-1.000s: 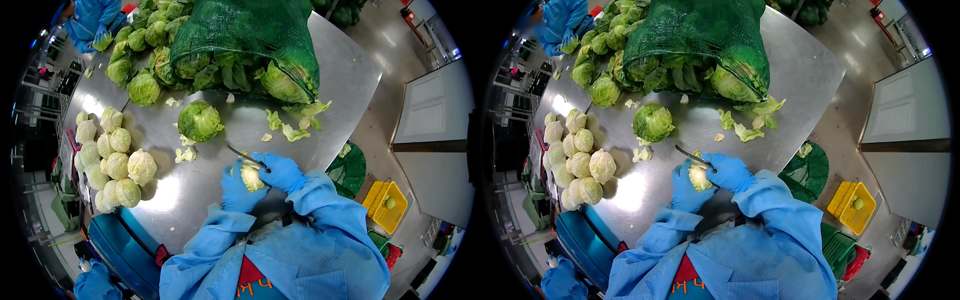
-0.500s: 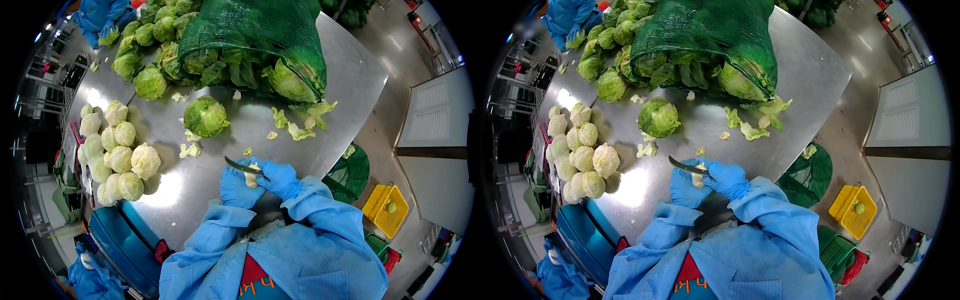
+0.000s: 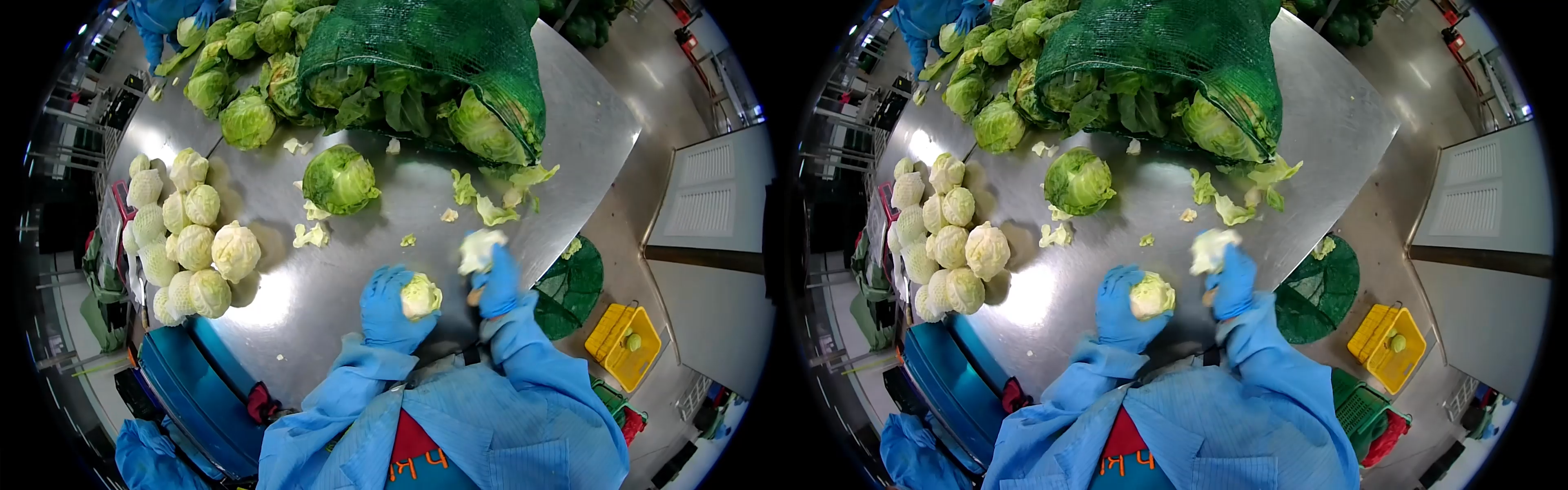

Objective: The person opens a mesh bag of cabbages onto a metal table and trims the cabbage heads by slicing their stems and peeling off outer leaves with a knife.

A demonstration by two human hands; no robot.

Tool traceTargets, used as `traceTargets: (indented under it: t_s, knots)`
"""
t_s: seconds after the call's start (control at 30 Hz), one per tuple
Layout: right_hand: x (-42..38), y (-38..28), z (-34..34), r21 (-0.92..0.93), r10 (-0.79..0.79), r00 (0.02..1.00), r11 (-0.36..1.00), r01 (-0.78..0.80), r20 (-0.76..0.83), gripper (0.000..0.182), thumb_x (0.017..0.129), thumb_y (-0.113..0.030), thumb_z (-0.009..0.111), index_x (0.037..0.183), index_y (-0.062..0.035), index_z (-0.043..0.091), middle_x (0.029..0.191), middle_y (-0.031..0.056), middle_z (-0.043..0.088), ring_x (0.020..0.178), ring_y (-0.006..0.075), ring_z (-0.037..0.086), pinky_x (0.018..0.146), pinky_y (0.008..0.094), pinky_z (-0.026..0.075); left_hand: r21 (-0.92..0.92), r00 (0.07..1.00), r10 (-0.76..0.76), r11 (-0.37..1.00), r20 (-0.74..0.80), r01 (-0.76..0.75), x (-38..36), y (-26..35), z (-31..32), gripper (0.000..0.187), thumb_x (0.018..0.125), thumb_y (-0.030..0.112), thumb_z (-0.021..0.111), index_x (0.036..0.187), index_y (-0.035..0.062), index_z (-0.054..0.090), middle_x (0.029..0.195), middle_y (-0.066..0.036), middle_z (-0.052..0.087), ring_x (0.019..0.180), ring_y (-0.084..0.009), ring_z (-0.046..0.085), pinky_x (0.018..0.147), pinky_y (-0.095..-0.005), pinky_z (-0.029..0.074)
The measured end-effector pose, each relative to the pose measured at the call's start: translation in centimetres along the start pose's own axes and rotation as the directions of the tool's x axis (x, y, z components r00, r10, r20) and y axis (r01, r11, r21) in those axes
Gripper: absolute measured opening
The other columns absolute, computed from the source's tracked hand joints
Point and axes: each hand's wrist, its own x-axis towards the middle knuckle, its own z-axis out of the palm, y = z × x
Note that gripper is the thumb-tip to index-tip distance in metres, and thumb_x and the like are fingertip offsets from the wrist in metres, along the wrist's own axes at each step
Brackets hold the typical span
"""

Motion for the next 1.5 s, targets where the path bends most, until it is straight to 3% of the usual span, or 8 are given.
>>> traceTargets:
  t_s: [0.07, 0.13, 0.37, 0.57, 0.87, 1.13, 1.3, 1.5]
  knots:
    - [1.9, -3.5, -1.6, -0.143, -0.082, 0.993, 0.987, 0.07, -0.083, 0.034, 0.093, -0.036, 0.058, 0.106, -0.0047, 0.059, 0.068, 0.0046, 0.057, 0.044, 0.0137, 0.046, 0.04, 0.0277, 0.038, -0.101, 0.998, 0.063, 0.993, -0.005, -0.063, -0.7, -1.8, -0.6, 0.067, 0.054, 0.026, 0.087, 0.108, 0.0056, 0.054, 0.113, -0.017, 0.058, 0.11, -0.0389, 0.053, 0.096, -0.0467, 0.042]
    - [2.5, -5.6, -1.8, -0.894, -0.587, 0.798, 0.272, 0.356, 0.139, 0.052, 0.088, -0.039, 0.064, 0.13, -0.0089, 0.053, 0.074, 0.0072, 0.061, 0.053, 0.0187, 0.055, 0.052, 0.0329, 0.048, -0.184, 0.997, 0.062, 0.981, -0.035, -0.067, -1.7, -2.8, -1.0, 0.072, 0.054, 0.026, 0.089, 0.112, 0.0067, 0.051, 0.119, -0.018, 0.054, 0.115, -0.0389, 0.051, 0.099, -0.0469, 0.041]
    - [-2.3, -0.4, 3.0, -0.87, 0.359, 0.864, 0.465, 0.163, 0.353, 0.07, 0.077, -0.027, 0.079, 0.138, -0.0112, 0.048, 0.104, 0.0093, 0.066, 0.093, 0.0146, 0.061, 0.084, 0.0304, 0.048, 0.01, 0.981, 0.042, 0.999, 0.188, -0.045, -1.6, -1.6, -3.0, 0.086, 0.056, 0.032, 0.088, 0.127, 0.0049, 0.047, 0.122, -0.02, 0.052, 0.116, -0.0409, 0.049, 0.1, -0.0479, 0.04]
    - [-2.1, 2.5, 3.3, -0.709, 0.468, 0.686, 0.698, 0.101, 0.557, 0.058, 0.083, -0.034, 0.073, 0.13, -0.0043, 0.054, 0.116, 0.0109, 0.063, 0.105, 0.0152, 0.059, 0.094, 0.0289, 0.045, 0.028, 0.976, -0.099, 0.995, 0.195, 0.095, -1.5, -1.9, -2.5, 0.086, 0.058, 0.034, 0.087, 0.129, 0.0034, 0.049, 0.125, -0.02, 0.05, 0.114, -0.0381, 0.051, 0.097, -0.0448, 0.043]
    - [-2.8, 2.3, 4.3, -0.689, 0.184, 0.664, 0.187, 0.7, 0.725, 0.035, 0.09, -0.035, 0.057, 0.119, -0.015, 0.061, 0.1, 0.0141, 0.063, 0.088, 0.0307, 0.064, 0.075, 0.0403, 0.052, -0.038, 0.959, -0.188, 0.979, 0.21, 0.201, -0.7, -1.7, -2.7, 0.071, 0.06, 0.032, 0.086, 0.118, 0.0033, 0.056, 0.119, -0.018, 0.054, 0.111, -0.0348, 0.053, 0.095, -0.0417, 0.045]
    - [4.1, 2.9, -3.3, -0.725, -0.285, 0.668, -0.219, 0.653, 0.688, 0.03, 0.087, -0.032, 0.059, 0.111, -0.0138, 0.06, 0.091, 0.0136, 0.066, 0.08, 0.0308, 0.065, 0.068, 0.042, 0.051, -0.404, 0.967, -0.229, 0.878, 0.115, 0.256, -3.8, -6.5, -2.9, 0.072, 0.062, 0.033, 0.086, 0.12, 0.0048, 0.055, 0.127, -0.016, 0.048, 0.118, -0.0303, 0.05, 0.101, -0.0397, 0.041]
    - [1.9, -4.9, 1.9, -0.982, -0.236, 0.955, -0.093, 0.162, 0.18, 0.045, 0.088, -0.034, 0.063, 0.128, -0.0153, 0.055, 0.096, 0.012, 0.066, 0.087, 0.0274, 0.064, 0.076, 0.0366, 0.05, -0.571, 0.972, -0.199, 0.786, 0.128, 0.236, -6.1, -9.2, -3.6, 0.084, 0.059, 0.036, 0.088, 0.127, 0.0042, 0.052, 0.133, -0.016, 0.043, 0.123, -0.0301, 0.045, 0.104, -0.041, 0.037]
    - [0.2, 1.4, 4.0, -0.722, 0.285, 0.696, 0.497, 0.481, 0.659, 0.055, 0.082, -0.03, 0.073, 0.131, -0.0159, 0.055, 0.109, 0.009, 0.063, 0.094, 0.0186, 0.06, 0.084, 0.0313, 0.049, -0.524, 0.93, -0.323, 0.769, 0.175, 0.366, -5.2, -6.1, -3.6, 0.105, 0.06, 0.035, 0.089, 0.141, 0.0007, 0.031, 0.135, -0.017, 0.041, 0.127, -0.0294, 0.041, 0.107, -0.0412, 0.035]
